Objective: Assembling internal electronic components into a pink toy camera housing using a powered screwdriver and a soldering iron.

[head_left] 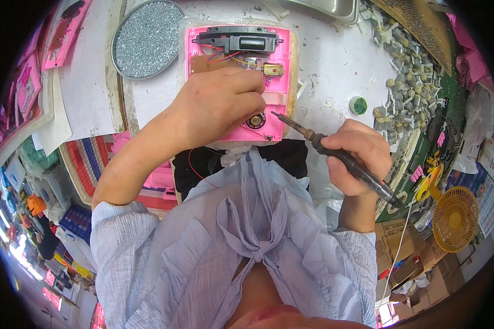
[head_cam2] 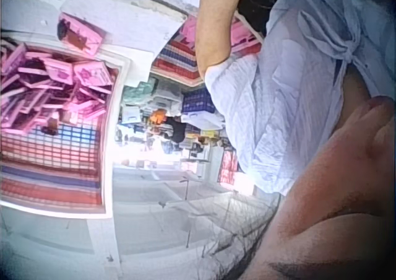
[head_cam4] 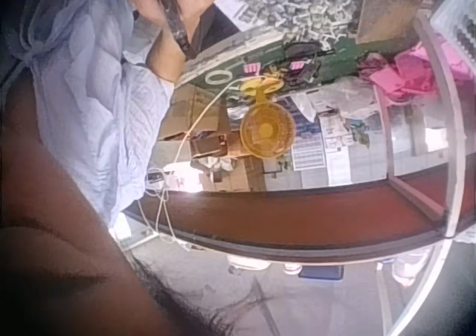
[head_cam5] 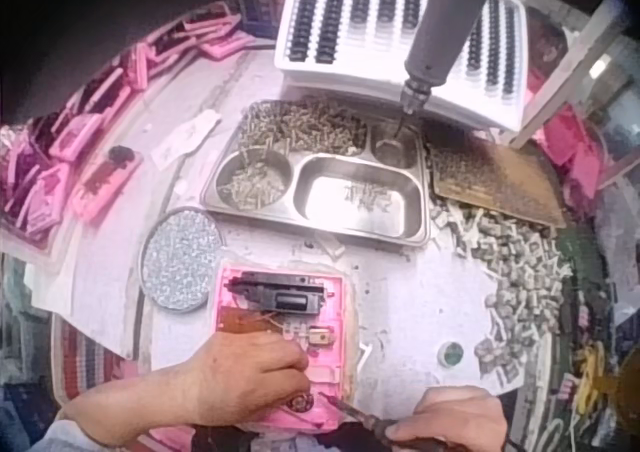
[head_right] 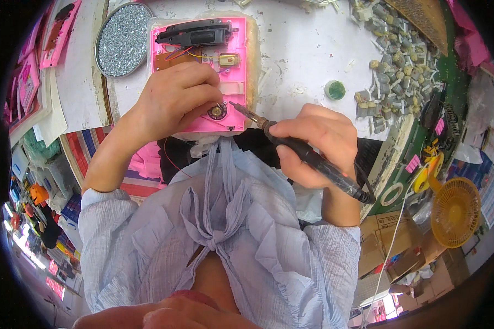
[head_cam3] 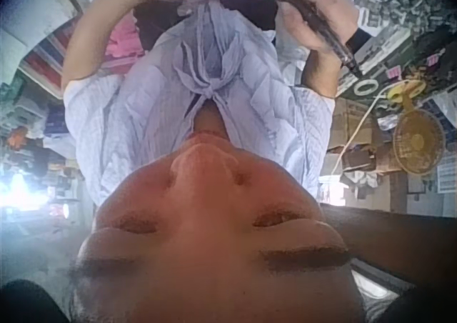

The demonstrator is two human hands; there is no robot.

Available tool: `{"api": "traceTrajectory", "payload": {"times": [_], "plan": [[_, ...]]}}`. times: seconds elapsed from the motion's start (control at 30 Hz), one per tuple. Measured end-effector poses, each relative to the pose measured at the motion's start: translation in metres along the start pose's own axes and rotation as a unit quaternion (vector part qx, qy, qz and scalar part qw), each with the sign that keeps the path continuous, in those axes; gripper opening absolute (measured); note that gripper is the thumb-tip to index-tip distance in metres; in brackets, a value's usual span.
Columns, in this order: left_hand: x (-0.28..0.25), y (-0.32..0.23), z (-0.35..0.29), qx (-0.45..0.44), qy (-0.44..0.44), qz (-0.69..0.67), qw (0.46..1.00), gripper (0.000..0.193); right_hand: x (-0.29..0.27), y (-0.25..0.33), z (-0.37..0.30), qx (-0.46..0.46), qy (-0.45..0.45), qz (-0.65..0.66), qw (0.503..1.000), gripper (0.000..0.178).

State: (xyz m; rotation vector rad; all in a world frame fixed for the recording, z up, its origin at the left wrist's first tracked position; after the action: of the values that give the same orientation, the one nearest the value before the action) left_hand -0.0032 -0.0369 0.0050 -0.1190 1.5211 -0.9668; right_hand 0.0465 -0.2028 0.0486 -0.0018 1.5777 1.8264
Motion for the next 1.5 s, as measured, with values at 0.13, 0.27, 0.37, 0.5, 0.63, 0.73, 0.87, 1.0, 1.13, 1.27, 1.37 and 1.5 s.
{"api": "traceTrajectory", "payload": {"times": [0.13, 0.27, 0.37, 0.5, 0.63, 0.73, 0.87, 1.0, 1.13, 1.27, 1.37, 1.5], "plan": [[0.0, 0.0, 0.0, -0.001, 0.003, 0.001, 1.0, 0.023, -0.002, -0.001, -0.002, -0.002, -0.012, 0.007, 1.0, 0.03], [0.001, 0.0, 0.0, 0.003, 0.003, 0.004, 1.0, 0.023, -0.004, -0.001, -0.002, 0.0, -0.013, 0.006, 1.0, 0.029], [0.0, -0.001, 0.0, 0.004, 0.012, 0.014, 1.0, 0.023, -0.005, -0.001, -0.003, 0.001, -0.02, 0.006, 1.0, 0.029], [-0.002, -0.005, -0.001, -0.006, 0.039, 0.034, 0.999, 0.022, -0.008, 0.0, -0.004, -0.007, -0.027, 0.006, 1.0, 0.028], [-0.005, -0.008, -0.002, -0.011, 0.059, 0.049, 0.997, 0.021, -0.009, 0.003, -0.003, -0.012, -0.02, -0.004, 1.0, 0.028], [-0.015, -0.007, -0.005, -0.014, 0.027, 0.042, 0.999, 0.022, -0.009, 0.004, -0.004, -0.018, -0.021, -0.01, 1.0, 0.029], [-0.016, 0.0, -0.005, -0.002, 0.005, -0.037, 0.999, 0.029, -0.009, 0.005, -0.001, -0.023, -0.019, -0.01, 0.999, 0.029], [-0.012, 0.008, -0.005, -0.027, -0.036, -0.085, 0.995, 0.031, -0.009, 0.004, 0.0, -0.024, -0.02, -0.004, 0.999, 0.029], [-0.012, 0.01, -0.006, -0.007, -0.041, -0.106, 0.994, 0.028, -0.009, 0.004, 0.0, -0.026, -0.024, -0.007, 0.999, 0.03], [-0.011, 0.001, -0.005, 0.011, -0.031, -0.053, 0.998, 0.028, -0.007, 0.005, 0.002, -0.028, -0.02, -0.005, 0.999, 0.031], [-0.007, -0.005, -0.003, 0.004, -0.003, -0.012, 1.0, 0.028, 0.0, 0.005, 0.004, -0.03, -0.006, -0.005, 1.0, 0.032], [-0.004, -0.006, -0.004, -0.005, -0.002, 0.016, 1.0, 0.028, 0.01, 0.005, 0.009, -0.032, 0.01, -0.019, 0.999, 0.031]]}}
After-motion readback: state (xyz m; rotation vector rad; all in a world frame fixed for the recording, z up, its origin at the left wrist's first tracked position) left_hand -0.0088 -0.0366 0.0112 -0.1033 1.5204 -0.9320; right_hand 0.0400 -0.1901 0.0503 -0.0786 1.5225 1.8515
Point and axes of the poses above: each hand's wrist, its own z-axis towards the middle knuckle, its own x-axis out of the palm, y = z × x, the point moved 10 cm from there along z, towards the middle knuckle, and after that the axes turned 10 degrees about y, right-handed, at the moved point
